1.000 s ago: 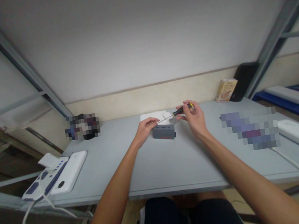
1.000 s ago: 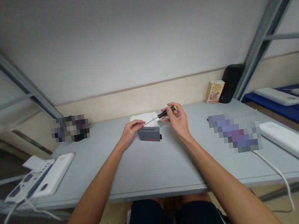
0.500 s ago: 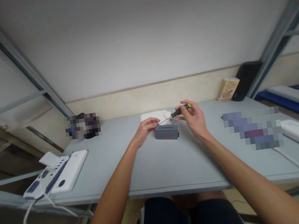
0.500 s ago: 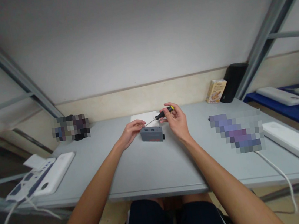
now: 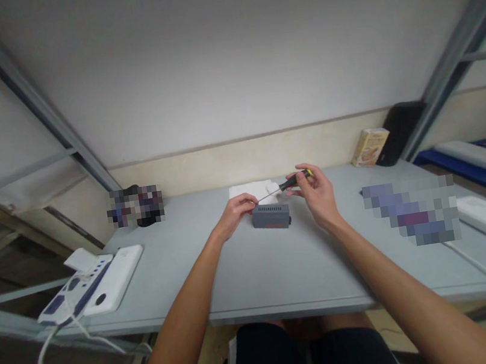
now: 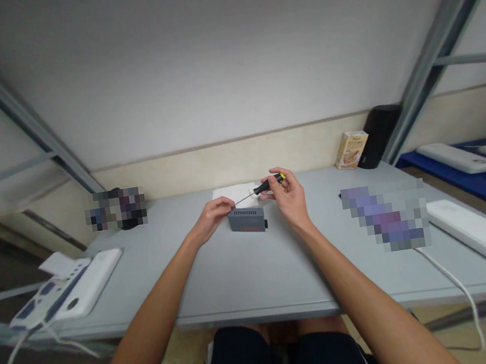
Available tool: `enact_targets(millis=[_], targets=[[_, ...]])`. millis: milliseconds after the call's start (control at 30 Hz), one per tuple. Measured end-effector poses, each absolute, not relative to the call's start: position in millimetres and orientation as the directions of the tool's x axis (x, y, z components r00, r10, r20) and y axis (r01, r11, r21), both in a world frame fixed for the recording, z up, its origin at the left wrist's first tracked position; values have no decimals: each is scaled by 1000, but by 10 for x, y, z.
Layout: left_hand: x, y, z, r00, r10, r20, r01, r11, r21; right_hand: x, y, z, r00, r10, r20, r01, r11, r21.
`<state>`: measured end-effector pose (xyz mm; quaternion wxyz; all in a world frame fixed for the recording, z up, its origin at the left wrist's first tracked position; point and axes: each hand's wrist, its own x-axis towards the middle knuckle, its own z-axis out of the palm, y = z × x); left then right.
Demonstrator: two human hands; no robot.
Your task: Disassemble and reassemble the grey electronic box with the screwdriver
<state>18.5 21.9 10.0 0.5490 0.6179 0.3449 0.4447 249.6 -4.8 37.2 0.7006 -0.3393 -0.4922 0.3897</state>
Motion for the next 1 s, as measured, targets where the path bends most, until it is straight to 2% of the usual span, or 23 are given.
enact_targets(millis=[467,567,667,733,800,867,933,1000], targets=[[135,253,123,381,911,158,36,-185,982,2509,1,321,237,891,387,-244,441,-864],[93,302,105,284,941,186,47,-207,977,2527,31,290,258,889,379,-231,437,-869],[36,357,56,128,959,252,199,-274,941,2540,71,235,259,906,334,-207,390,-897],[0,371,24,108,943,314,358,-332,873,2540,93,195,240,929,282,-183,328,-927],[-35,359,26,131,923,362,468,-380,798,2534,104,164,211,949,234,-154,269,-951],[-71,321,87,172,917,361,492,-397,774,2527,104,146,181,963,202,-133,227,-965],[-105,261,206,260,920,293,429,-382,818,2522,98,140,156,971,183,-129,204,-970],[-121,185,341,430,885,178,320,-334,886,2521,95,140,143,974,175,-133,194,-972]])
